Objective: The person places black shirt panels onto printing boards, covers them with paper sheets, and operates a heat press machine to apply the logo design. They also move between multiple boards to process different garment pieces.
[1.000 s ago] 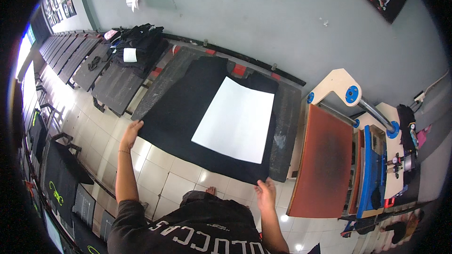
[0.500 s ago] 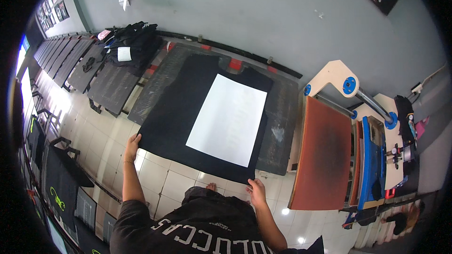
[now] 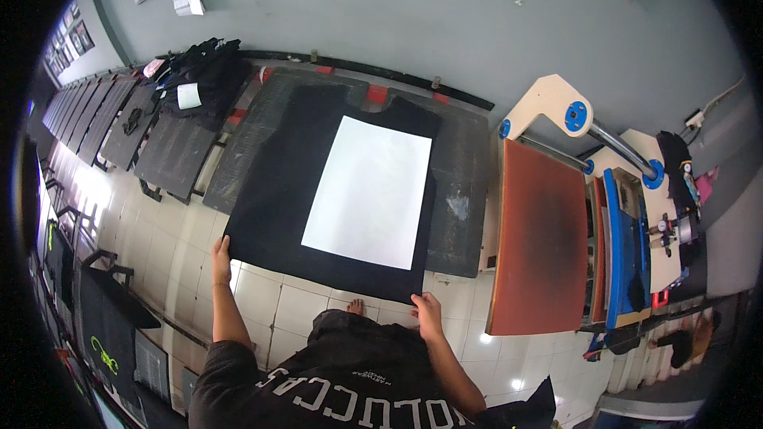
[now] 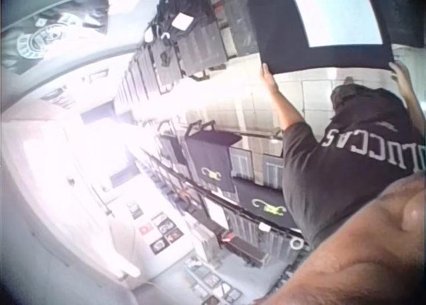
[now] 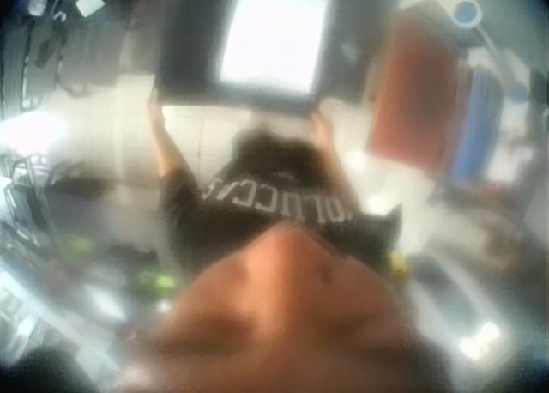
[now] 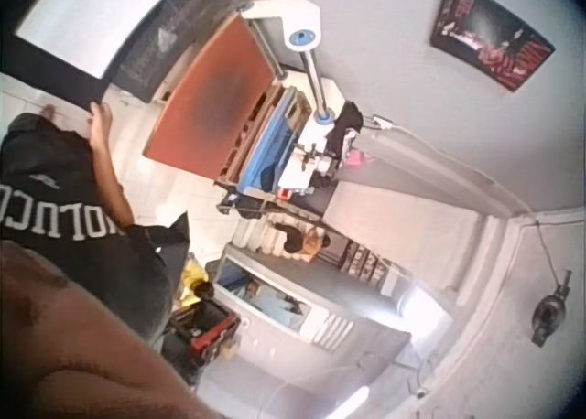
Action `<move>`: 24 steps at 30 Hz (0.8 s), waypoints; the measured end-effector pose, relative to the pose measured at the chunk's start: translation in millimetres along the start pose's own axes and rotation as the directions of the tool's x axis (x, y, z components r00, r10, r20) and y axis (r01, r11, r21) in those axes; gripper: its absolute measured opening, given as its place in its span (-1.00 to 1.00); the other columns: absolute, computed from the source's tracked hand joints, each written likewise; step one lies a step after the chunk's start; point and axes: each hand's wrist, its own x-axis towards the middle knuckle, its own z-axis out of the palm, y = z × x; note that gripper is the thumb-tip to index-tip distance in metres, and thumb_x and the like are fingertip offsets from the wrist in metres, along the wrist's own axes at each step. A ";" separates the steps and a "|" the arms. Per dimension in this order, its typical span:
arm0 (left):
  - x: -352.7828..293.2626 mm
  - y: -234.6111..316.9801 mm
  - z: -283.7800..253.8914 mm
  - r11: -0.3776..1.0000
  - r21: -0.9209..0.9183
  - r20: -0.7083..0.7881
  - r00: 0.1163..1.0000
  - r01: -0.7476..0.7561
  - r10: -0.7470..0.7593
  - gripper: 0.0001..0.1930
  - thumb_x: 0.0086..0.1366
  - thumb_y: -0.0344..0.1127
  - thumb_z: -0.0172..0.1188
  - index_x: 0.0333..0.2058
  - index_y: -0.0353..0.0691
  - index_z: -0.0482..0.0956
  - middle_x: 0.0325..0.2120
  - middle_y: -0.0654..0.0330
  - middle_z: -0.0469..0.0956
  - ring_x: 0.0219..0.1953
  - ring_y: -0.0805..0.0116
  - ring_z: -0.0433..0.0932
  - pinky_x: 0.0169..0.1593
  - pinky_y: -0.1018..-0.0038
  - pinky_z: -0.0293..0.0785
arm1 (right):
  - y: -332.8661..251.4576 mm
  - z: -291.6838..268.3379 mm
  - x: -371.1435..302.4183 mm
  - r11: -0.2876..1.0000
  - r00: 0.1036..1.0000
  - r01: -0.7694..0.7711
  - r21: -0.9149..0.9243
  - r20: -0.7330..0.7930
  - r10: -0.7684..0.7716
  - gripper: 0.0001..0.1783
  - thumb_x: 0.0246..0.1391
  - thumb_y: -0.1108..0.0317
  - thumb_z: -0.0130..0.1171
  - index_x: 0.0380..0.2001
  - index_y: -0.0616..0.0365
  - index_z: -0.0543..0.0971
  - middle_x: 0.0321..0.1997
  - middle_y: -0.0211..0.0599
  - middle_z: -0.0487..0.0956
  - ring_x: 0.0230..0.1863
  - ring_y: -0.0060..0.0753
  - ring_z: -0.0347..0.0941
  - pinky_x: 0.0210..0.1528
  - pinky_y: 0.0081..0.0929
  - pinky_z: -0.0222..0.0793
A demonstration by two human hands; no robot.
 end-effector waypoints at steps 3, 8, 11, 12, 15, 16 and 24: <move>19.5 -38.2 -20.4 0.985 0.141 -0.024 0.995 0.100 -0.098 -0.76 0.41 -0.22 0.07 -0.35 -0.28 0.54 -0.44 0.40 0.46 -0.35 0.59 0.35 -0.22 0.59 0.30 | 10.0 -1.3 19.2 0.988 0.997 -0.080 -0.130 0.008 0.081 -0.78 0.10 0.25 0.26 -0.50 0.03 0.45 -0.45 -0.51 0.44 -0.37 -0.61 0.38 -0.37 -0.54 0.37; 56.0 -51.9 -22.8 0.984 0.158 0.065 0.994 0.078 -0.089 -0.80 0.38 -0.23 0.12 -0.34 -0.24 0.52 -0.45 0.39 0.46 -0.35 0.58 0.36 -0.21 0.61 0.29 | 31.5 2.0 60.2 0.880 0.990 -0.126 -0.457 -0.010 0.137 -0.75 0.07 0.27 0.28 -0.21 0.07 0.50 -0.29 -0.44 0.51 -0.27 -0.47 0.46 -0.28 -0.44 0.43; 61.4 -21.6 7.4 0.980 -0.056 0.112 0.977 0.190 -0.183 -0.83 0.31 -0.32 0.17 -0.18 -0.24 0.55 -0.30 0.32 0.54 -0.24 0.50 0.46 -0.10 0.59 0.33 | 18.4 17.7 85.1 0.959 0.994 0.024 -0.283 -0.100 -0.054 -0.58 0.08 0.31 0.27 0.01 0.10 0.45 -0.11 -0.35 0.54 -0.16 -0.38 0.51 -0.19 -0.39 0.46; 60.6 -14.5 11.2 0.973 -0.078 0.116 0.972 0.216 -0.206 -0.82 0.30 -0.33 0.18 -0.15 -0.24 0.55 -0.26 0.30 0.55 -0.22 0.48 0.48 -0.08 0.59 0.34 | 7.0 20.7 91.4 0.984 1.000 -0.013 -0.176 -0.023 0.009 -0.56 0.09 0.31 0.26 0.03 0.11 0.44 -0.08 -0.32 0.54 -0.14 -0.37 0.51 -0.17 -0.38 0.47; 64.6 -8.8 11.3 0.972 -0.103 0.270 0.946 0.211 -0.177 -0.72 0.31 -0.37 0.15 -0.03 -0.31 0.53 -0.12 0.22 0.57 -0.08 0.37 0.52 0.08 0.48 0.36 | 8.1 13.2 105.6 0.986 0.980 -0.140 -0.089 0.133 0.151 -0.56 0.11 0.27 0.27 0.02 0.18 0.45 -0.05 -0.27 0.55 -0.11 -0.39 0.53 -0.14 -0.39 0.49; 63.9 -8.3 11.0 0.970 -0.121 0.327 0.931 0.210 -0.161 -0.71 0.31 -0.36 0.15 -0.02 -0.32 0.52 -0.11 0.20 0.58 -0.06 0.35 0.53 0.11 0.46 0.36 | 14.6 8.8 108.7 0.979 0.966 -0.181 -0.097 0.168 0.195 -0.57 0.13 0.25 0.27 0.01 0.20 0.46 -0.06 -0.25 0.56 -0.10 -0.39 0.54 -0.14 -0.39 0.50; 33.0 -47.5 -59.1 0.960 0.136 0.447 0.849 0.246 -0.281 -0.60 0.39 -0.20 0.13 0.06 -0.39 0.49 -0.09 0.22 0.59 -0.04 0.39 0.52 0.05 0.43 0.42 | 67.3 6.1 59.0 0.988 0.979 -0.041 -0.150 0.194 0.070 -0.62 0.25 0.15 0.16 -0.28 0.35 0.48 -0.41 -0.19 0.61 -0.48 -0.42 0.59 -0.39 -0.43 0.61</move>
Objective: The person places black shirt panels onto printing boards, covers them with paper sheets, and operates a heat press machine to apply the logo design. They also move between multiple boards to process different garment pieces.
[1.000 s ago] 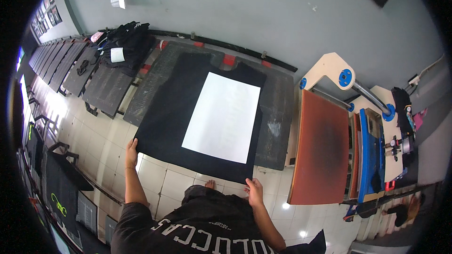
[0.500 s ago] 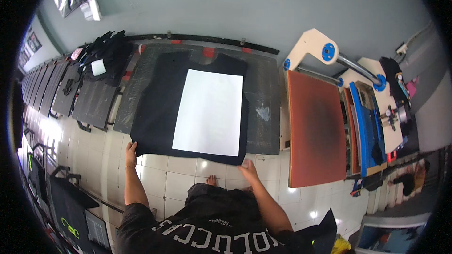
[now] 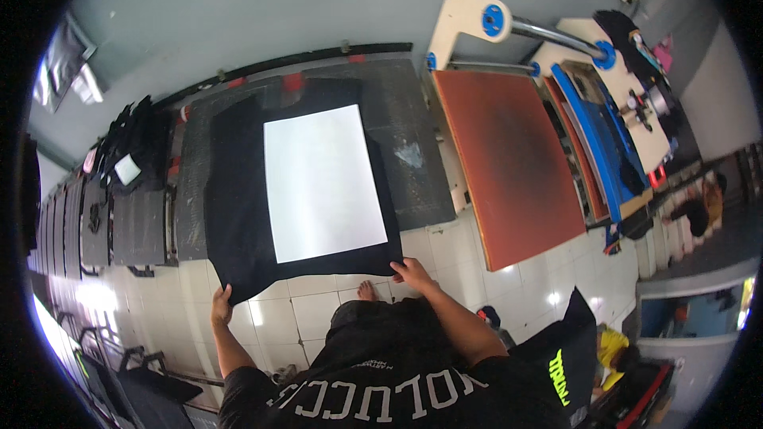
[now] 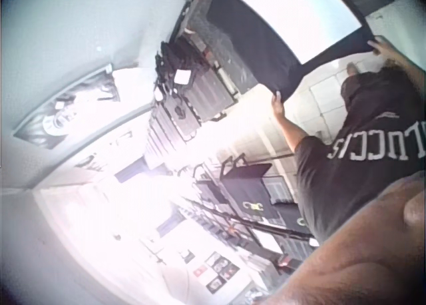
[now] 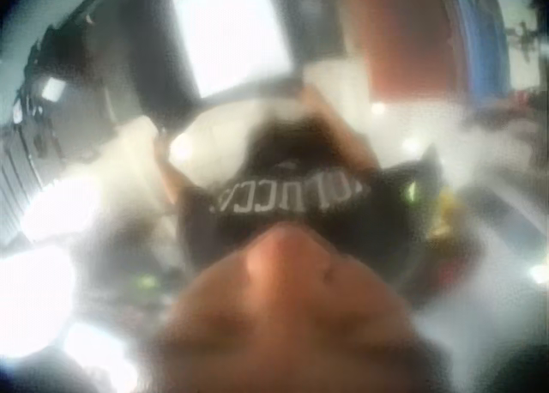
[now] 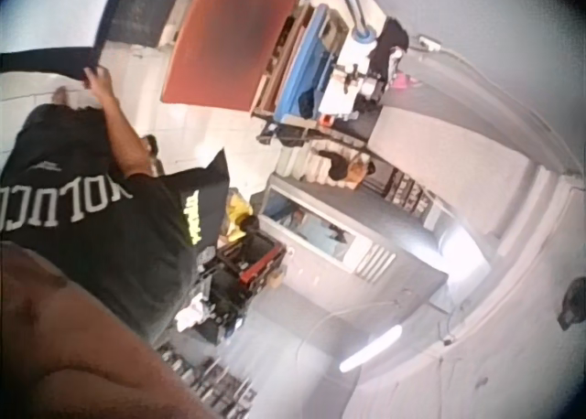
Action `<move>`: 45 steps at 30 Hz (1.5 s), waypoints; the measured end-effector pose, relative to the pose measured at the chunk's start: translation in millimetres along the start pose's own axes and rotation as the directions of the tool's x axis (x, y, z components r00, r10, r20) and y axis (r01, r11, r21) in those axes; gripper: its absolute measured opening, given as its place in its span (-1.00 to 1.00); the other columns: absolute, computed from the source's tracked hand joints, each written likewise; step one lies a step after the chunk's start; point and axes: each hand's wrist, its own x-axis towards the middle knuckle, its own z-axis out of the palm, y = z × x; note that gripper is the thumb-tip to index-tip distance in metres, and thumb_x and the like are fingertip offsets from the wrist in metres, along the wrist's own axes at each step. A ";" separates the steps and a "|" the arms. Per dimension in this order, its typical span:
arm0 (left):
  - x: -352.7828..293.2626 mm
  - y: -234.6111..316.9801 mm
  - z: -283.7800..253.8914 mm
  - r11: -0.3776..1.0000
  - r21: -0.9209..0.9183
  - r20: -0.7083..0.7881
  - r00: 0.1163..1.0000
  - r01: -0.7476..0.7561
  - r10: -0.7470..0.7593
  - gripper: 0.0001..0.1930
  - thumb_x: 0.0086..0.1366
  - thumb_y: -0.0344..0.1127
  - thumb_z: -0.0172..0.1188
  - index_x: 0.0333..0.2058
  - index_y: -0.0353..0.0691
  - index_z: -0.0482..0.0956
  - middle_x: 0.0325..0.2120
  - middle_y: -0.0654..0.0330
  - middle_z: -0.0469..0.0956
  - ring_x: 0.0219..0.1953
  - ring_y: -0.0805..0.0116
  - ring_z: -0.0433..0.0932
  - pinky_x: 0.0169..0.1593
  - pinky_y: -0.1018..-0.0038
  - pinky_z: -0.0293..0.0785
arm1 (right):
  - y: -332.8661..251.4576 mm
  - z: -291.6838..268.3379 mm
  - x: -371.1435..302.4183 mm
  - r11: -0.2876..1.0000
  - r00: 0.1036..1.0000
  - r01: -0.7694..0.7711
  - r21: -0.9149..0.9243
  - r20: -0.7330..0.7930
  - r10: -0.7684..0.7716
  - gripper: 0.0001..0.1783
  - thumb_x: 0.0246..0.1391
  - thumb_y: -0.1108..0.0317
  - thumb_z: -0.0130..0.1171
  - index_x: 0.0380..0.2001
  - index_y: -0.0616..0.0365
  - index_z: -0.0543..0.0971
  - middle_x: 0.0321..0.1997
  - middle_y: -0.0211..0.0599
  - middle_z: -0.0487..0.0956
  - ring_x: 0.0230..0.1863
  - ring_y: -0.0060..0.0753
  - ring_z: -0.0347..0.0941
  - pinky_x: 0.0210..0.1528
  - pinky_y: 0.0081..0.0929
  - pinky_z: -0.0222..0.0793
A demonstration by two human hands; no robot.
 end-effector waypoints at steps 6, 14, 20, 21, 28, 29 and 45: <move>-10.3 5.6 -0.8 0.932 0.342 -0.258 0.966 0.120 -0.030 -0.61 0.39 -0.04 0.11 -0.05 -0.26 0.53 -0.21 0.35 0.56 -0.20 0.46 0.47 -0.15 0.48 0.34 | 5.4 8.4 -25.3 0.996 0.997 0.080 0.039 -0.024 -0.080 -0.62 0.27 0.18 0.14 -0.38 0.37 0.50 -0.48 -0.20 0.62 -0.54 -0.46 0.57 -0.46 -0.47 0.57; 70.6 -39.6 -63.1 0.722 0.607 -0.689 0.674 0.333 0.268 -0.59 0.37 -0.17 0.04 0.08 -0.27 0.48 -0.06 -0.03 0.57 -0.18 0.08 0.59 -0.27 0.24 0.57 | 27.4 37.8 -3.8 0.670 0.984 0.103 -0.735 -0.021 -0.174 -0.62 0.15 0.07 0.18 -0.20 0.19 0.61 -0.20 -0.13 0.67 -0.14 -0.14 0.62 -0.09 -0.17 0.51; 96.2 -62.9 93.8 0.589 0.761 0.127 0.828 0.272 -0.546 -0.62 0.26 -0.12 0.06 0.02 -0.11 0.46 -0.27 0.23 0.57 -0.28 0.33 0.56 -0.34 0.38 0.41 | 38.6 -67.4 -128.2 0.974 0.880 -0.116 -0.194 -0.475 0.010 -0.68 0.10 0.13 0.14 -0.23 0.12 0.65 -0.26 -0.14 0.67 -0.22 -0.13 0.63 -0.17 -0.26 0.52; 65.4 -33.2 178.3 0.573 0.808 0.279 0.768 0.135 -0.576 -0.67 0.32 -0.14 0.06 -0.01 -0.12 0.49 -0.25 0.25 0.59 -0.25 0.37 0.55 -0.30 0.41 0.42 | 61.0 -81.0 -154.3 0.984 0.766 -0.118 -0.130 -0.643 0.007 -0.71 0.10 0.16 0.14 -0.25 0.12 0.65 -0.29 -0.16 0.67 -0.25 -0.17 0.62 -0.19 -0.28 0.52; -49.2 7.8 514.0 0.642 0.438 0.845 0.044 -0.629 -0.534 -0.71 0.42 -0.20 0.07 -0.10 -0.33 0.56 -0.20 0.13 0.61 -0.10 0.38 0.54 0.00 0.46 0.42 | 152.7 -49.7 -317.2 0.648 -0.150 0.566 0.511 -0.709 0.690 -0.78 0.16 0.36 0.07 -0.13 0.16 0.47 -0.32 -0.35 0.48 -0.34 -0.50 0.49 -0.40 -0.48 0.50; -68.4 6.7 547.3 0.587 0.421 0.812 0.000 -0.692 -0.583 -0.72 0.42 -0.21 0.07 -0.10 -0.31 0.56 -0.19 0.13 0.61 -0.11 0.37 0.55 -0.02 0.44 0.44 | 167.4 -31.0 -324.2 0.510 -0.054 0.626 0.589 -0.620 0.783 -0.62 0.15 0.35 0.05 0.04 0.15 0.37 -0.14 -0.24 0.44 -0.13 -0.36 0.48 -0.27 -0.32 0.55; -203.3 -206.2 648.6 0.439 0.724 0.442 -0.130 -0.533 -0.888 -0.64 0.43 -0.14 0.03 0.06 -0.24 0.37 -0.14 0.16 0.52 -0.14 0.30 0.54 -0.11 0.44 0.48 | 163.1 -3.6 -291.6 0.218 0.080 0.915 0.339 -0.682 0.727 -0.71 0.24 0.19 0.10 -0.17 0.17 0.36 -0.16 -0.22 0.46 -0.10 -0.27 0.50 0.01 -0.29 0.45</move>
